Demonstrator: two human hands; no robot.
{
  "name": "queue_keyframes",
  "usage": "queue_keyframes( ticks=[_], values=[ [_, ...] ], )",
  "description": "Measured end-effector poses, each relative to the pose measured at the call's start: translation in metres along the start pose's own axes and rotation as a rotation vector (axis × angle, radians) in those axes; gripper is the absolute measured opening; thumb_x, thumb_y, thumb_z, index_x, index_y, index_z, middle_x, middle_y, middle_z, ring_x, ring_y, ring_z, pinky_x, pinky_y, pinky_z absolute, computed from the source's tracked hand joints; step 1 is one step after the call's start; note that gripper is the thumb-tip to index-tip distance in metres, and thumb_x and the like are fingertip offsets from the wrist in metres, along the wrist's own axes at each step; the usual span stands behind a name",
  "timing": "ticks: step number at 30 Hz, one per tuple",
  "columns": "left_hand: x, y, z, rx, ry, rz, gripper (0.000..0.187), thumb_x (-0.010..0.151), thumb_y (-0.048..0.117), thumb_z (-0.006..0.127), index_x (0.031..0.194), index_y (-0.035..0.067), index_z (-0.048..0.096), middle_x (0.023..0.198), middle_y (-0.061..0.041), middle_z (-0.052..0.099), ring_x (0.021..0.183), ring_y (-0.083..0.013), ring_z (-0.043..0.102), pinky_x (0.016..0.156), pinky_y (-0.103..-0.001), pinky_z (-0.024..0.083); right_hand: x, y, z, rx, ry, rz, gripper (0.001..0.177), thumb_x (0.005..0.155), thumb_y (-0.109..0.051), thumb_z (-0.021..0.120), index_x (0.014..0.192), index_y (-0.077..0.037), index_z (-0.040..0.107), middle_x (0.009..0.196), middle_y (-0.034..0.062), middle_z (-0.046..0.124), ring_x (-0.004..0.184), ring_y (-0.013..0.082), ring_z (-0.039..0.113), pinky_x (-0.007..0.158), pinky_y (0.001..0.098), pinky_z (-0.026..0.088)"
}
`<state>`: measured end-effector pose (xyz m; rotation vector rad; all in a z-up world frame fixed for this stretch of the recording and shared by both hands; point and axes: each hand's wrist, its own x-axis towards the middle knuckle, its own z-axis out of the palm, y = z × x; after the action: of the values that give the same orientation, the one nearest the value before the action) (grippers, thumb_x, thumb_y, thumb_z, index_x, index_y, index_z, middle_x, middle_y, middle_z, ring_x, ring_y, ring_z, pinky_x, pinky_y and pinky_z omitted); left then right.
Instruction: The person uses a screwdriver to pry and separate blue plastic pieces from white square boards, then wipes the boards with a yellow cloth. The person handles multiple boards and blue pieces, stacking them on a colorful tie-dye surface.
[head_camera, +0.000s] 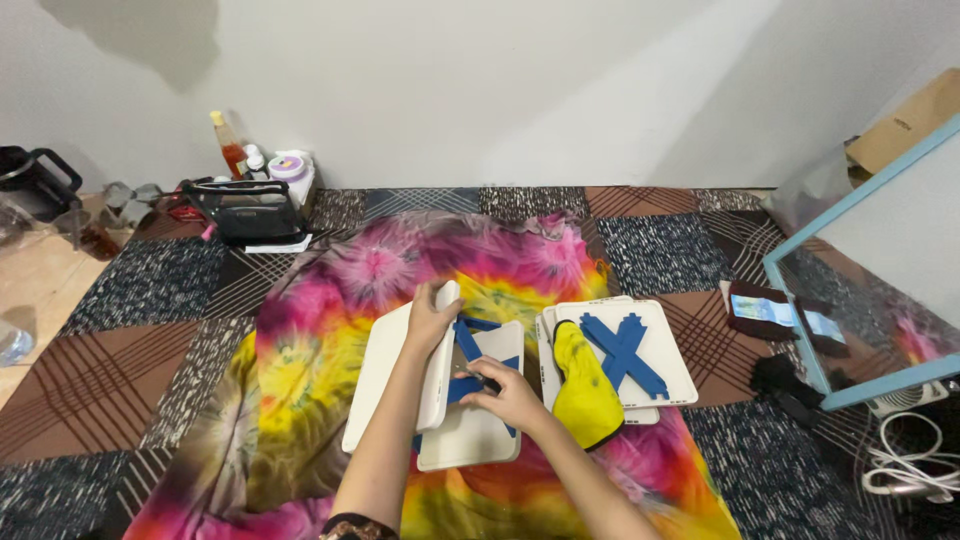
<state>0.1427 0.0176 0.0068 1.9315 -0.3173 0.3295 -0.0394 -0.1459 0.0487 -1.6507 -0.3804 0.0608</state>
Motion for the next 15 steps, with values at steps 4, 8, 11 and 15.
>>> queue_keyframes(
  ticks=[4,8,11,15],
  values=[
    [-0.004,-0.011,-0.004,-0.205,0.058,-0.031,0.053,0.075,0.012,0.079,0.124,-0.001,0.061,0.122,-0.015,0.060,0.119,-0.0254,0.060,0.106,-0.035,0.045,-0.003,0.000,0.006,-0.087,-0.014,-0.102,0.034,0.083,0.005,0.080,0.115,0.000,0.070,0.111,0.0027,0.063,0.094,0.0083,0.065,0.074,0.0237,0.055],
    [-0.004,-0.016,-0.007,-0.403,0.078,0.042,0.055,0.077,0.004,0.076,0.127,-0.001,0.055,0.128,-0.013,0.059,0.127,-0.0227,0.056,0.112,-0.034,0.040,-0.005,-0.003,0.010,-0.022,-0.018,-0.078,0.033,0.082,0.003,0.079,0.113,0.000,0.068,0.112,0.0012,0.062,0.098,0.0067,0.065,0.076,0.0225,0.057],
    [-0.004,-0.016,-0.009,-0.487,0.067,0.027,0.056,0.078,0.001,0.074,0.129,0.000,0.051,0.132,-0.012,0.059,0.129,-0.0217,0.054,0.113,-0.034,0.038,-0.006,-0.006,0.010,-0.063,-0.011,-0.065,0.033,0.081,0.004,0.080,0.112,0.000,0.070,0.109,0.0016,0.062,0.093,0.0075,0.063,0.072,0.0223,0.053],
    [-0.007,-0.012,-0.005,-0.489,0.054,0.025,0.058,0.077,0.000,0.074,0.129,0.000,0.051,0.131,-0.013,0.057,0.128,-0.0214,0.054,0.111,-0.033,0.039,-0.008,-0.010,0.007,-0.169,-0.017,-0.113,0.033,0.079,0.004,0.084,0.109,0.000,0.071,0.105,0.0028,0.062,0.091,0.0086,0.060,0.070,0.0216,0.048]
  ],
)
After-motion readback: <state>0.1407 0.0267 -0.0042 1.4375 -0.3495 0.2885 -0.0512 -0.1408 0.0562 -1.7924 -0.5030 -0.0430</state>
